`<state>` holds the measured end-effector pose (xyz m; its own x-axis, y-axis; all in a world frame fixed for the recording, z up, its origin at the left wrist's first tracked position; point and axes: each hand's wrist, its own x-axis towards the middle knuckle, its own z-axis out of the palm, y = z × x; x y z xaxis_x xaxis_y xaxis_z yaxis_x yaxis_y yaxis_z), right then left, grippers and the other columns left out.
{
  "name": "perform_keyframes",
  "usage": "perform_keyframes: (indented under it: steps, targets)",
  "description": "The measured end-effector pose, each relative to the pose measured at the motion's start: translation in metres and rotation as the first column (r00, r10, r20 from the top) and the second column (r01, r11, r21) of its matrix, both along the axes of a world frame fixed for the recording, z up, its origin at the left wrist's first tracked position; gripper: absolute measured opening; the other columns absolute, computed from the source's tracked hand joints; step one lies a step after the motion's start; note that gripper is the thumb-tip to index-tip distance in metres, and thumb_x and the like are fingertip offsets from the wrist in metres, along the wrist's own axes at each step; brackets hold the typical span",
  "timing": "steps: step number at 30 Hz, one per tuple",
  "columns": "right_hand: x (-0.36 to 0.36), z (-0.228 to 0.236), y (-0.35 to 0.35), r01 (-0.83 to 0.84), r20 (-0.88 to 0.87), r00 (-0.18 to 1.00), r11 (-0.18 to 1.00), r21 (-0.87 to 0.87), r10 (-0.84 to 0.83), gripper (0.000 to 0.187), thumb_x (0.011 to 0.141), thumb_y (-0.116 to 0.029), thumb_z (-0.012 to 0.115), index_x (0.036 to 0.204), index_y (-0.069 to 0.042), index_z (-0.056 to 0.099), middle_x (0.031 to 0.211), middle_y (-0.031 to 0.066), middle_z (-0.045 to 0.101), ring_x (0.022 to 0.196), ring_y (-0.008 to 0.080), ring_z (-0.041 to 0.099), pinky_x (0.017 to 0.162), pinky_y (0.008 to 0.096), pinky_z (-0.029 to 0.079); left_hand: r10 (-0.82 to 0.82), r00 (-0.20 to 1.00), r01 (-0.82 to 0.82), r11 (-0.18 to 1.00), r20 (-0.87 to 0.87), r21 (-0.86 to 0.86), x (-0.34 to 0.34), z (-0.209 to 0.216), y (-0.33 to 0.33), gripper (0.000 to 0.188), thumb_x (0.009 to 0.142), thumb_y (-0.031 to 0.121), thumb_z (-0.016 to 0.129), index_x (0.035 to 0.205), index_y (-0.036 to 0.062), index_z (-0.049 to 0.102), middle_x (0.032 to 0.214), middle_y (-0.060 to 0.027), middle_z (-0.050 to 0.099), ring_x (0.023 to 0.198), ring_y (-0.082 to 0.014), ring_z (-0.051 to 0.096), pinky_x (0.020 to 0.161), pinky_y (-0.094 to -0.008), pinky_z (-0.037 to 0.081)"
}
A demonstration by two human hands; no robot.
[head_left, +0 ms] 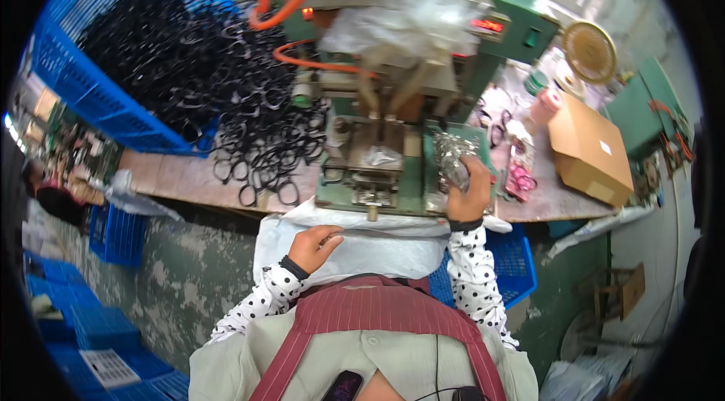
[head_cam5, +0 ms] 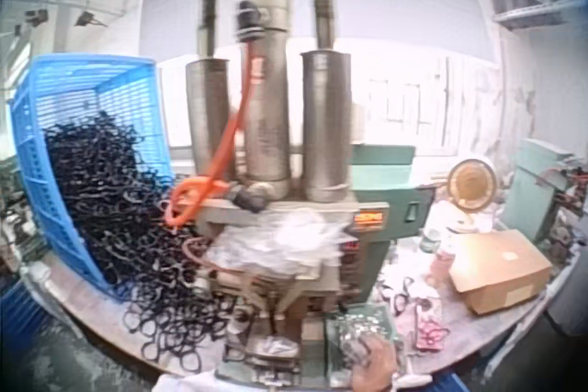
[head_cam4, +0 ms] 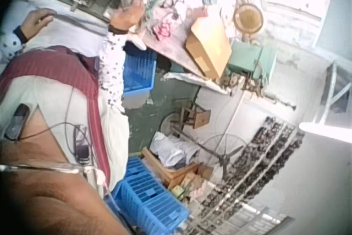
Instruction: The person assembles eyeglasses by placing frames into a press machine and inserting small metal components. They repeatedly pick up frames, operate the machine, and place finished units aside.
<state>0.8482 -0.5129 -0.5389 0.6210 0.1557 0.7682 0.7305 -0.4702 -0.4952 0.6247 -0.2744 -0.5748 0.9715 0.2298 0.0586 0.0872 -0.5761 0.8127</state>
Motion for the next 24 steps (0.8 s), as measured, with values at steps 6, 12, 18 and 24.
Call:
perform_keyframes:
  steps: [6,12,18,24]
  targets:
    - [0.028,-0.017,0.033,0.108,0.029,0.994,0.936,-0.334,-0.105,0.057,0.061,0.006,0.057,0.115,-0.011,0.060,0.118,0.0123,0.055,0.115,0.0363,0.046,0.095,0.0480,0.038,0.174,0.983,-0.181,0.973,0.062,0.144,-0.023,0.005,0.033,0.024,0.086,0.017,0.067,0.107,0.0063,0.067,0.084,-0.0122,0.066,0.065,-0.0230,0.063,0.061,-0.0320,0.051]
    - [0.023,-0.006,0.007,-0.230,-0.263,0.952,0.930,-0.288,0.154,0.058,0.066,0.000,0.065,0.122,-0.007,0.057,0.127,0.0184,0.051,0.120,0.0386,0.045,0.106,0.0424,0.034,0.076,0.877,-0.343,0.790,0.474,0.508,0.048,0.027,0.113,0.020,0.077,0.003,0.066,0.097,0.0055,0.066,0.094,-0.0124,0.061,0.088,-0.0314,0.058,0.076,-0.0394,0.048]
    - [-0.001,-0.028,-0.019,0.345,-0.064,0.897,0.782,-0.519,-0.438,0.034,0.077,-0.021,0.072,0.105,-0.006,0.062,0.091,0.0144,0.059,0.090,0.0348,0.056,0.078,0.0441,0.046,0.175,0.976,-0.198,0.471,0.129,0.860,0.109,0.041,0.161,0.031,0.075,0.042,0.071,0.101,0.0242,0.070,0.131,-0.0095,0.053,0.107,-0.0275,0.054,0.090,-0.0488,0.035]
    - [0.018,-0.033,-0.018,0.270,-0.222,0.835,0.727,-0.631,-0.503,0.021,0.080,-0.023,0.069,0.094,-0.008,0.062,0.091,0.0140,0.059,0.086,0.0354,0.062,0.067,0.0464,0.051,0.206,0.850,-0.474,0.700,0.485,0.534,0.135,0.038,0.194,0.019,0.086,0.029,0.064,0.094,0.0119,0.067,0.098,-0.0040,0.068,0.088,-0.0252,0.064,0.079,-0.0400,0.044]
